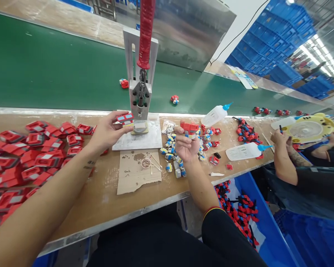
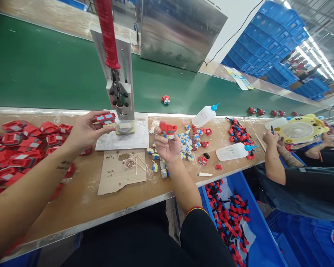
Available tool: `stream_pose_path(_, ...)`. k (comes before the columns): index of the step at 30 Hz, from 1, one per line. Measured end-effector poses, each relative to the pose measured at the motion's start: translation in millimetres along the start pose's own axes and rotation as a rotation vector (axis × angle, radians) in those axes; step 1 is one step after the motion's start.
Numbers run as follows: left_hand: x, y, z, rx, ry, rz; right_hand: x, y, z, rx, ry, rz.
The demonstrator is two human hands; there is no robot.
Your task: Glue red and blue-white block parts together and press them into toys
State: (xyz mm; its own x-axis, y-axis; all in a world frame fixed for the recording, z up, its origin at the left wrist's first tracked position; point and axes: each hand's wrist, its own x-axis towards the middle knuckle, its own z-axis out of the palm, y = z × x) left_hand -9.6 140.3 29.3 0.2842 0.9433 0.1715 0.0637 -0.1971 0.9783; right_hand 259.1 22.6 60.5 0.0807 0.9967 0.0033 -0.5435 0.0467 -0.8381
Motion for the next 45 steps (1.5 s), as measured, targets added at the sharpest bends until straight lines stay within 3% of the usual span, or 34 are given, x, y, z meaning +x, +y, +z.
stream_pose_path(4, 1.4, -2.7, -2.3, -0.023, -0.001, 0.040, 46.5, -14.0, -30.3, -0.398, 0.042, -0.068)
stream_pose_path(7, 4.3, -8.4, -0.9, -0.050, 0.002, 0.051, 113.6, -17.6, -52.3, -0.760, 0.055, -0.150)
stream_pose_path(10, 6.4, -15.1, 3.5, -0.068, 0.031, 0.057, 181.3, -9.6, -59.3, -1.220, 0.018, -0.189)
stream_pose_path(13, 6.6, -19.9, 8.1, -0.038, 0.054, 0.079, 224.1, 4.7, -55.5, -1.387, -0.051, -0.184)
stream_pose_path(16, 7.3, -23.0, 10.5, 0.041, 0.052, 0.101, 238.5, 17.2, -54.5, -1.426, -0.095, -0.164)
stream_pose_path(21, 13.7, -26.4, 14.0, 0.155, 0.049, 0.119, 235.6, 10.8, -67.9, -1.449, -0.090, -0.179)
stream_pose_path(24, 18.5, -27.6, 18.7, 0.172, 0.031, 0.121, 230.4, -11.4, -66.4, -1.381, -0.007, -0.322)
stream_pose_path(27, 22.9, -28.2, 24.8, 0.160, 0.003, 0.136, 215.8, -36.7, -38.5, -1.183, -0.001, -0.605)
stream_pose_path(29, 25.5, -28.4, 28.9, 0.167, -0.009, 0.144, 198.3, -49.5, -4.1, -1.093, -0.097, -0.725)
stream_pose_path(33, 27.7, -30.0, 35.3, 0.201, -0.028, 0.148, 158.8, -58.3, 73.4, -1.069, -0.263, -0.764)
stream_pose_path(35, 27.0, -31.4, 37.1, 0.211, -0.024, 0.158, 144.4, -55.7, 99.2, -1.042, -0.289, -0.748)
stream_pose_path(38, 25.1, -33.3, 38.4, 0.217, -0.012, 0.176, 127.5, -49.0, 113.8, -0.978, -0.277, -0.730)
stream_pose_path(45, 23.1, -32.3, 39.9, 0.211, -0.001, 0.180, 77.2, -37.1, 105.5, -0.982, -0.225, -0.658)
